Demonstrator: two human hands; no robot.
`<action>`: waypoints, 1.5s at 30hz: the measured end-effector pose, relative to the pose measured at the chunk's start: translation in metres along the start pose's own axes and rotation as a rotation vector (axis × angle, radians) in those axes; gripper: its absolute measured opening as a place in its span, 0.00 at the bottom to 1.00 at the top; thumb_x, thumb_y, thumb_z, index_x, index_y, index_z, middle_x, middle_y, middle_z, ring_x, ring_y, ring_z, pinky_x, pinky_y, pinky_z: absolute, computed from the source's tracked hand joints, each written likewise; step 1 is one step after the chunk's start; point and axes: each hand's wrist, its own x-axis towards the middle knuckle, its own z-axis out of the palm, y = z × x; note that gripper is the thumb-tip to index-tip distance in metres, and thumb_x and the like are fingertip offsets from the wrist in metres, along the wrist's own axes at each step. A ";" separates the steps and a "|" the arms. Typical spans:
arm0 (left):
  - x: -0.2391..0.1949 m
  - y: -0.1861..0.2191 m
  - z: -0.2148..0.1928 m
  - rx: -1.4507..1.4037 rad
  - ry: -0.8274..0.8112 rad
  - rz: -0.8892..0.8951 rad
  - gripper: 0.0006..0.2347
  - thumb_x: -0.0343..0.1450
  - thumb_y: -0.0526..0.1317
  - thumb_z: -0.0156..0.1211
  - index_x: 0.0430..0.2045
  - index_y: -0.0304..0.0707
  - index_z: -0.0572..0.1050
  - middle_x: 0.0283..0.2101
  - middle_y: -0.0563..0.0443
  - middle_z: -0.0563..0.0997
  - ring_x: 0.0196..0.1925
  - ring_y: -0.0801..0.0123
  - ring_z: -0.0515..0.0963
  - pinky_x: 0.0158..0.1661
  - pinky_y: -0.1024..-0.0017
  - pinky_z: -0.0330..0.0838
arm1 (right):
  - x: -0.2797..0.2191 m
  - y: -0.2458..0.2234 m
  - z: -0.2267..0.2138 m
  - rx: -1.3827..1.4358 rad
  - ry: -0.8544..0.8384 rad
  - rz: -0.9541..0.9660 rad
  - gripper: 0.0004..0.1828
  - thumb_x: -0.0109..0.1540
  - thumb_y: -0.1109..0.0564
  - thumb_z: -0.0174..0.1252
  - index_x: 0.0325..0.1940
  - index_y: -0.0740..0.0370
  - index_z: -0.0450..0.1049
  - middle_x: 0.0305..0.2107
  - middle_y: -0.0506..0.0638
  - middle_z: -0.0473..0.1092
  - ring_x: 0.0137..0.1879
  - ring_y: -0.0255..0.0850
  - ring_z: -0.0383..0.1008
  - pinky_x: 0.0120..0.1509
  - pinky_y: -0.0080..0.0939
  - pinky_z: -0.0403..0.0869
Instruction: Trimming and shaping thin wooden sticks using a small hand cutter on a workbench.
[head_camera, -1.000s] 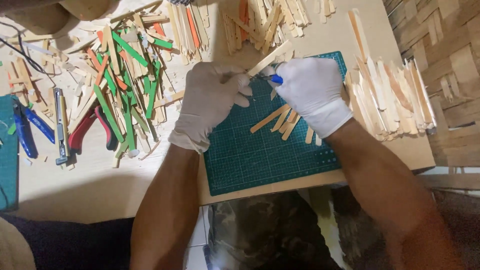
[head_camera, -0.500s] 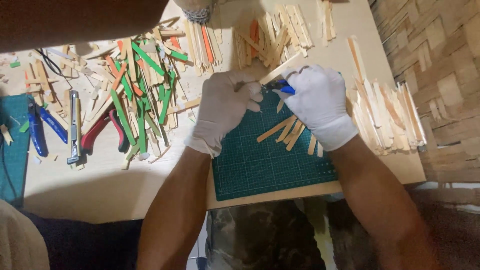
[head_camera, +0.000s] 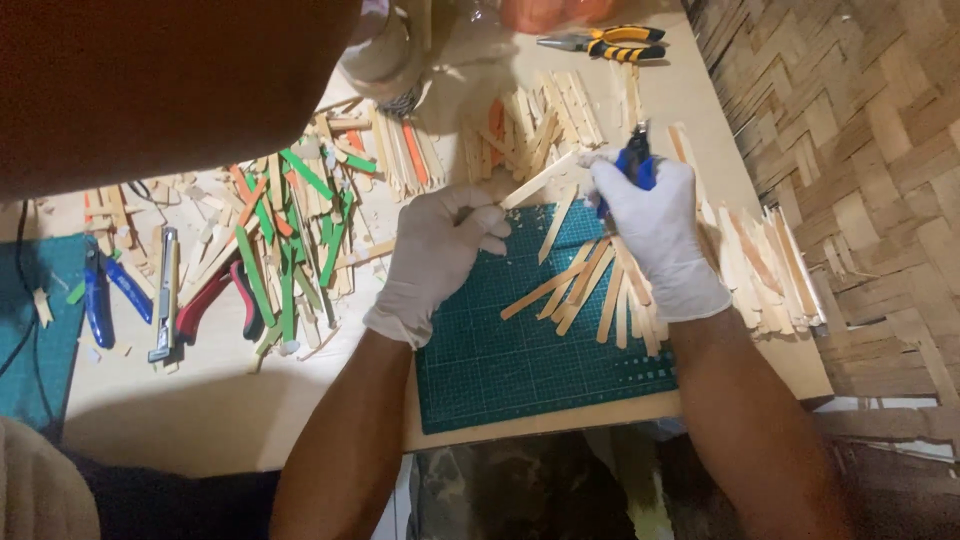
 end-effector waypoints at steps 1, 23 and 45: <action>-0.001 0.002 0.001 0.004 -0.004 0.005 0.09 0.74 0.36 0.57 0.43 0.27 0.78 0.35 0.36 0.85 0.35 0.61 0.87 0.39 0.68 0.83 | 0.007 0.009 0.000 0.003 0.007 -0.002 0.05 0.60 0.57 0.65 0.29 0.58 0.81 0.17 0.49 0.74 0.24 0.33 0.76 0.30 0.30 0.76; -0.001 -0.002 0.015 0.343 0.141 0.155 0.04 0.72 0.36 0.63 0.33 0.35 0.81 0.30 0.41 0.85 0.32 0.63 0.86 0.37 0.67 0.79 | 0.013 0.018 0.003 0.207 -0.125 0.137 0.06 0.56 0.61 0.71 0.31 0.65 0.80 0.19 0.54 0.75 0.25 0.37 0.78 0.25 0.32 0.74; -0.002 0.001 0.051 -0.541 0.249 0.127 0.10 0.75 0.41 0.62 0.23 0.39 0.79 0.25 0.45 0.83 0.28 0.71 0.80 0.34 0.76 0.74 | -0.010 0.021 0.033 0.567 -0.204 0.414 0.09 0.62 0.55 0.68 0.40 0.61 0.76 0.29 0.50 0.77 0.35 0.39 0.83 0.47 0.40 0.82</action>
